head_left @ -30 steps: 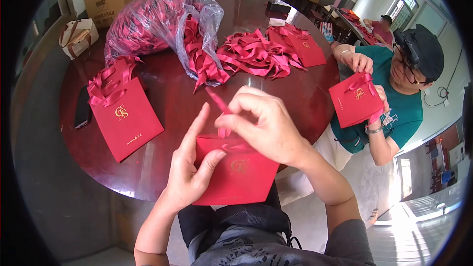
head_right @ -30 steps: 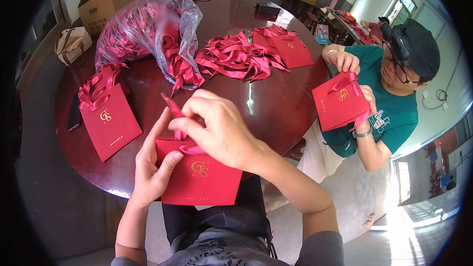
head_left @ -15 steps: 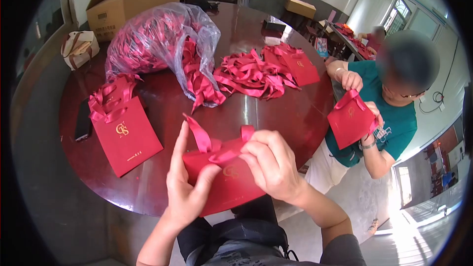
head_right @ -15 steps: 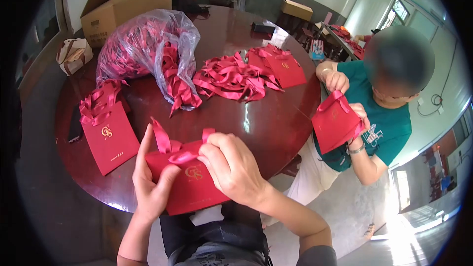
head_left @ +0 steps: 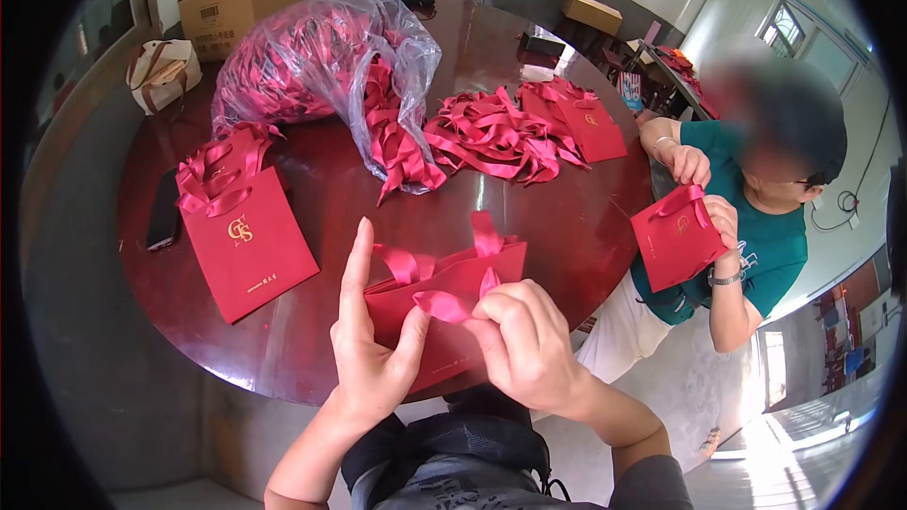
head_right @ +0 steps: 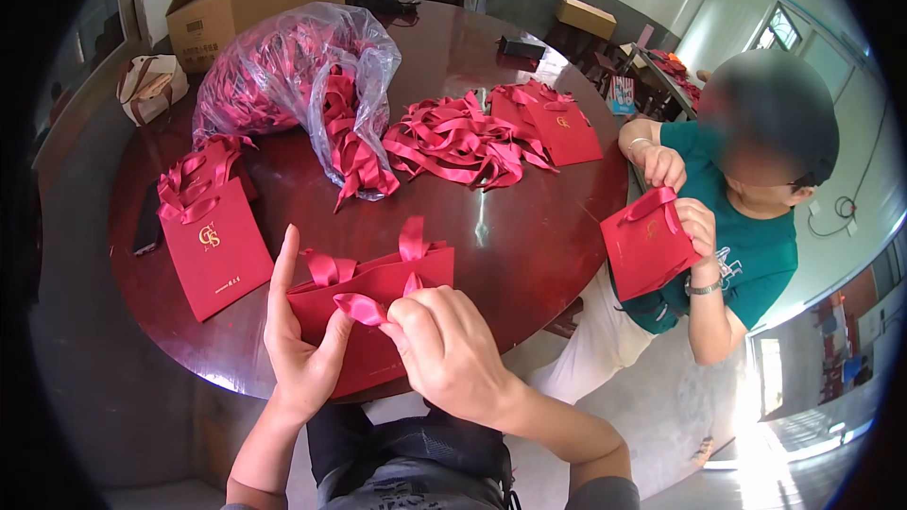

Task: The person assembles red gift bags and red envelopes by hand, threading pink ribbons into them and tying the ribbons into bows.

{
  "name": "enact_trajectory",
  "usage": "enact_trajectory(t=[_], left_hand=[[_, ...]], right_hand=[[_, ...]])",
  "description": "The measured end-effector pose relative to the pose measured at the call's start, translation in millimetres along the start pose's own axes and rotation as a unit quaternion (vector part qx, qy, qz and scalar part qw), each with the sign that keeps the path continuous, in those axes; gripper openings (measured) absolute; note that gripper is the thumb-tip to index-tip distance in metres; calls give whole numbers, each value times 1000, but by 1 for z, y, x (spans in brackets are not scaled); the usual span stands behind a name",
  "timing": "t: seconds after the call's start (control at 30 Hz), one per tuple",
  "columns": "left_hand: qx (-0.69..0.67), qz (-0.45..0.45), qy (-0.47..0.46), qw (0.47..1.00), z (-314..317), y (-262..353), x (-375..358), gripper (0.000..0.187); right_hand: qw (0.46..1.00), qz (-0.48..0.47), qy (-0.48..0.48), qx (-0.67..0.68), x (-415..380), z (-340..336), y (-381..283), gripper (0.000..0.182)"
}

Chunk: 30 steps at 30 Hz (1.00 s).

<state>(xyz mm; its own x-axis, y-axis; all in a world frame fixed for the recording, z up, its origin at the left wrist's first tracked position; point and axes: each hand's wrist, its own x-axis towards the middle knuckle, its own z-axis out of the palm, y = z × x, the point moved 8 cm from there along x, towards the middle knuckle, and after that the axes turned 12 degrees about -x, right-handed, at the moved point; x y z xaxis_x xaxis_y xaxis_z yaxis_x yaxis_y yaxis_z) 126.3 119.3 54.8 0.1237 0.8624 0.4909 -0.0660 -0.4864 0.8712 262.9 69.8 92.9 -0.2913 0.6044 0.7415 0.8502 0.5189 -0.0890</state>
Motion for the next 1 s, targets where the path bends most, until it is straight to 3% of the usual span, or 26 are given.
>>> enact_trajectory(t=[0.07,0.1,0.17,0.27,0.37,0.43,0.5,0.57,0.7,0.77,0.8,1.0], left_hand=[[-47,-15,-21,999,0,-2,1,73],[-43,-17,-20,999,0,-3,3,73],[15,77,-38,996,5,12,5,81],[9,96,-60,994,8,13,3,81],[18,121,-78,989,10,16,2,81],[19,134,-94,986,11,18,2,81],[43,147,-92,984,11,21,3,82],[-13,120,-100,988,11,15,1,83],[39,129,-120,984,15,20,1,89],[-47,57,-112,991,18,14,-1,90],[-47,58,-119,990,18,15,-2,90],[-7,77,-129,989,17,14,-3,90]], right_hand=[[993,6,-65,95,10,-5,1,32],[996,33,-24,84,15,-16,5,32],[995,77,-33,62,33,-28,17,28],[993,44,-89,64,56,-14,23,14],[976,6,-190,108,62,12,26,18],[963,22,-206,174,67,20,27,18],[873,137,-270,382,64,35,32,17],[871,141,-256,396,66,35,35,15],[849,224,-209,430,69,37,48,12],[890,216,-177,361,80,28,54,12],[866,226,-172,411,79,35,54,12],[886,198,-182,378,80,45,53,11]])
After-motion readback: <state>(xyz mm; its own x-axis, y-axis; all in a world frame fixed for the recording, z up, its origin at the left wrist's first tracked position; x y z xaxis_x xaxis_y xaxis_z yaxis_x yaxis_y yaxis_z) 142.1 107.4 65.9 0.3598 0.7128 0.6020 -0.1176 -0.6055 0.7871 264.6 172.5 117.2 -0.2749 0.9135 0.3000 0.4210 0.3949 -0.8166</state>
